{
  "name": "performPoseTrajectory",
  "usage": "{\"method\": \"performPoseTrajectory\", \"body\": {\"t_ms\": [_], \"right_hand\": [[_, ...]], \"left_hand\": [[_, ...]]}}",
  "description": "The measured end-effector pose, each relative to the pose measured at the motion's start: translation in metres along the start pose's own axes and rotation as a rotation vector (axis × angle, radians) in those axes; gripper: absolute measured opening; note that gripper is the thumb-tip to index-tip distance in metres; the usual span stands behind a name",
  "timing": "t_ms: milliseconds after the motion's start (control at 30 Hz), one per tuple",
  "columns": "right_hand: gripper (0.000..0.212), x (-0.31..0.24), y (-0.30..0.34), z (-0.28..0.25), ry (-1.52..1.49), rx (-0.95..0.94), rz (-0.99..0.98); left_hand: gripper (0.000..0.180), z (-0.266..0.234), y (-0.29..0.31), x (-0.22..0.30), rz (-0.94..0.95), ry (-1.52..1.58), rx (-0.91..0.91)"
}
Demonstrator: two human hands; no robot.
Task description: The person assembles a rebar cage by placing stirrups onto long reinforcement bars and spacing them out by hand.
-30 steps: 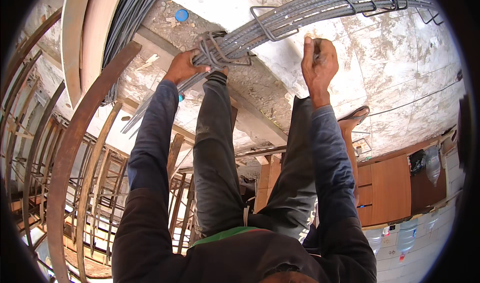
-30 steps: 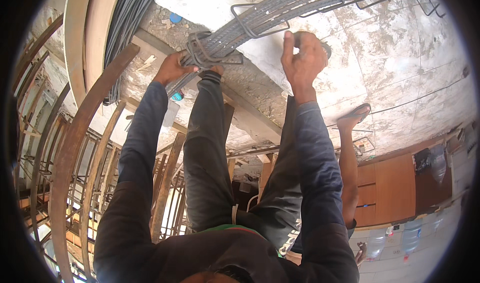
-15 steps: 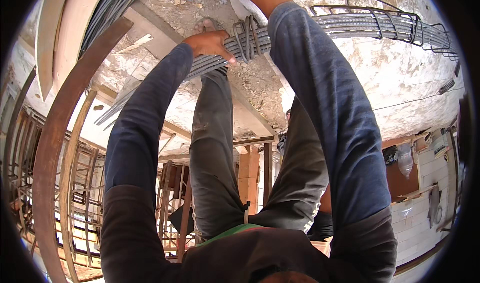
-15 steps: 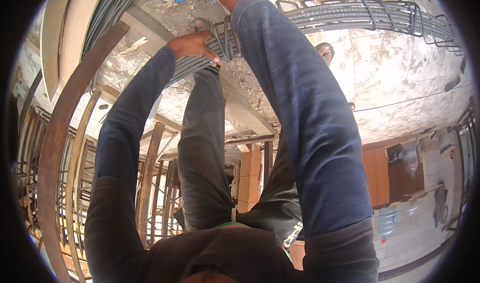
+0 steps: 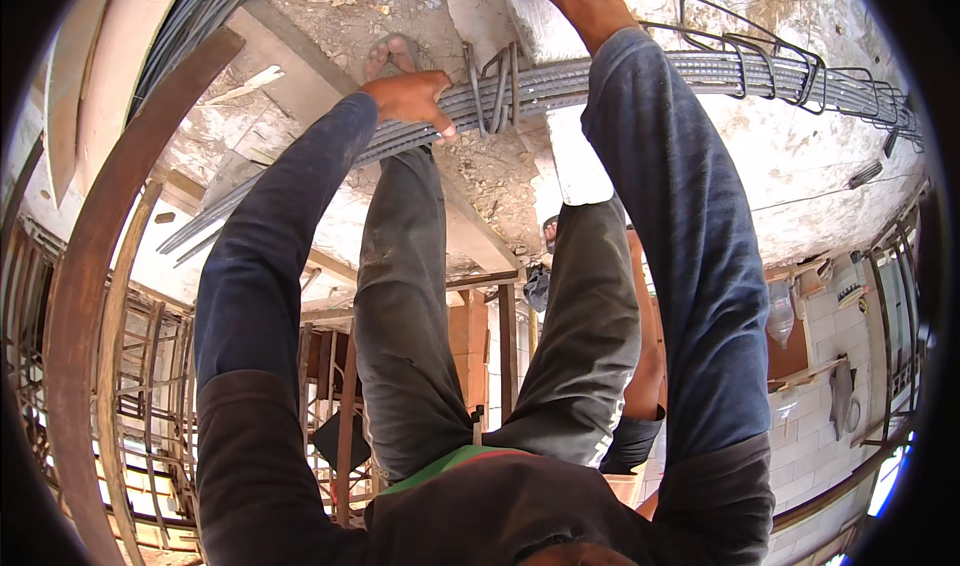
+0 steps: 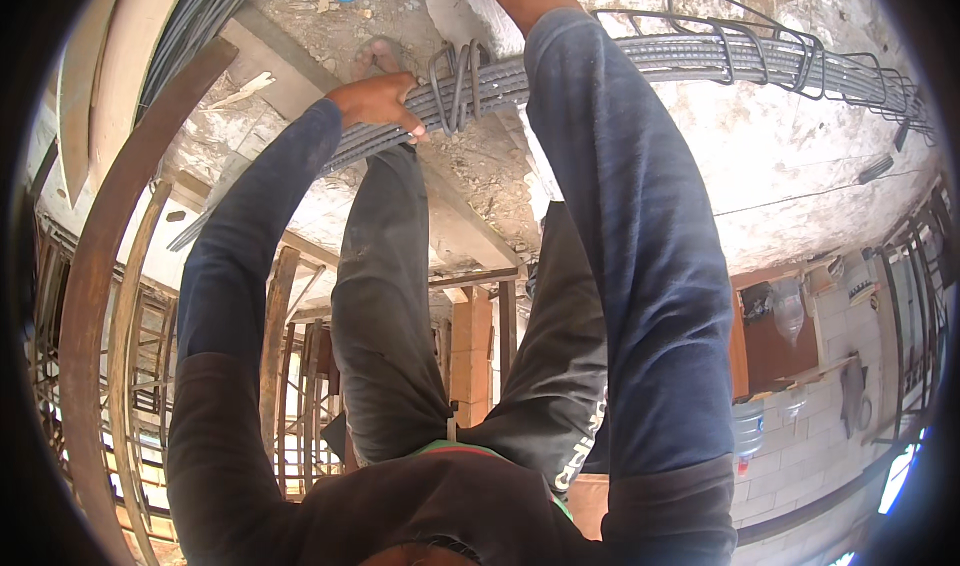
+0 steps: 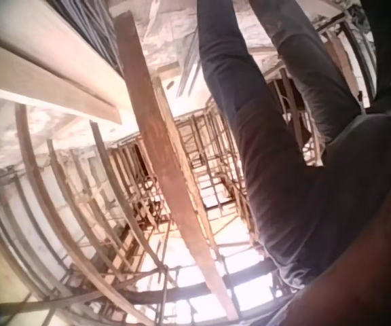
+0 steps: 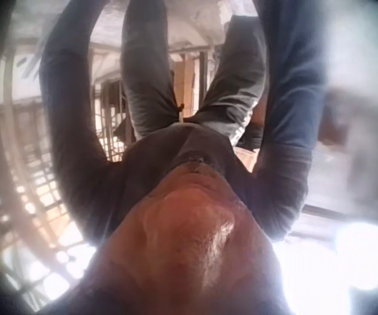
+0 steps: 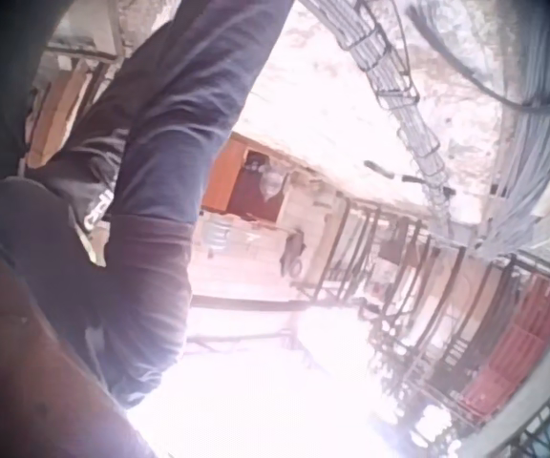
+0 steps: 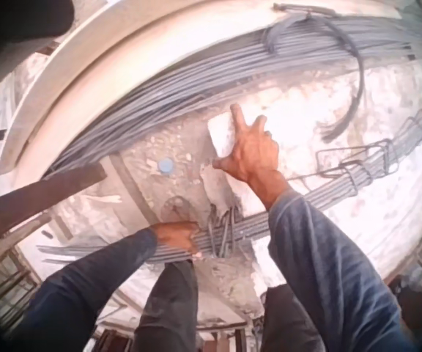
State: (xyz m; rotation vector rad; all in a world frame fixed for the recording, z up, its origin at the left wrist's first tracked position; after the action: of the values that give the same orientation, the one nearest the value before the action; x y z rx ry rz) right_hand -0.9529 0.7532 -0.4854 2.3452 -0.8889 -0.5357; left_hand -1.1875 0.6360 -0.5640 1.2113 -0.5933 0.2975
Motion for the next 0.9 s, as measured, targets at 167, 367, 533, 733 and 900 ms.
{"method": "performPoseTrajectory", "body": {"t_ms": [167, 367, 533, 733, 900], "right_hand": [[0.115, 0.011, -0.006, -0.006, -0.013, 0.002, -0.011], [0.103, 0.012, 0.028, -0.016, -0.204, 0.171, -0.137], [0.061, 0.072, 0.125, -0.023, -0.433, 0.636, -0.162], [0.093, 0.18, 0.242, 0.084, -0.392, 0.27, 0.332], [0.129, 0.228, 0.232, 0.157, -0.274, -0.106, 0.463]], "left_hand": [[0.052, 0.006, 0.002, 0.0, -0.028, 0.115, -0.065], [0.053, 0.006, 0.005, -0.002, -0.086, 0.138, -0.075], [0.058, 0.003, 0.002, -0.006, -0.177, 0.055, -0.036], [0.06, 0.001, -0.006, -0.002, -0.166, -0.01, -0.012], [0.072, 0.003, -0.011, -0.007, -0.104, 0.131, 0.03]]}}
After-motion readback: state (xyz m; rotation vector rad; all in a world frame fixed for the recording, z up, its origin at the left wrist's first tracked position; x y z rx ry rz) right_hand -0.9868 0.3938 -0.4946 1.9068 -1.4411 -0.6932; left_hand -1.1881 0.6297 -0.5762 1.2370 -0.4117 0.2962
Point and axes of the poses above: each hand's wrist, its own y-axis away from the middle knuckle, its own z-axis out of the palm, x = y × z, the point moved 10 cm from there along -y, towards the middle knuckle, and after that the axes turned 5 degrees about z, right-handed, at the moved point
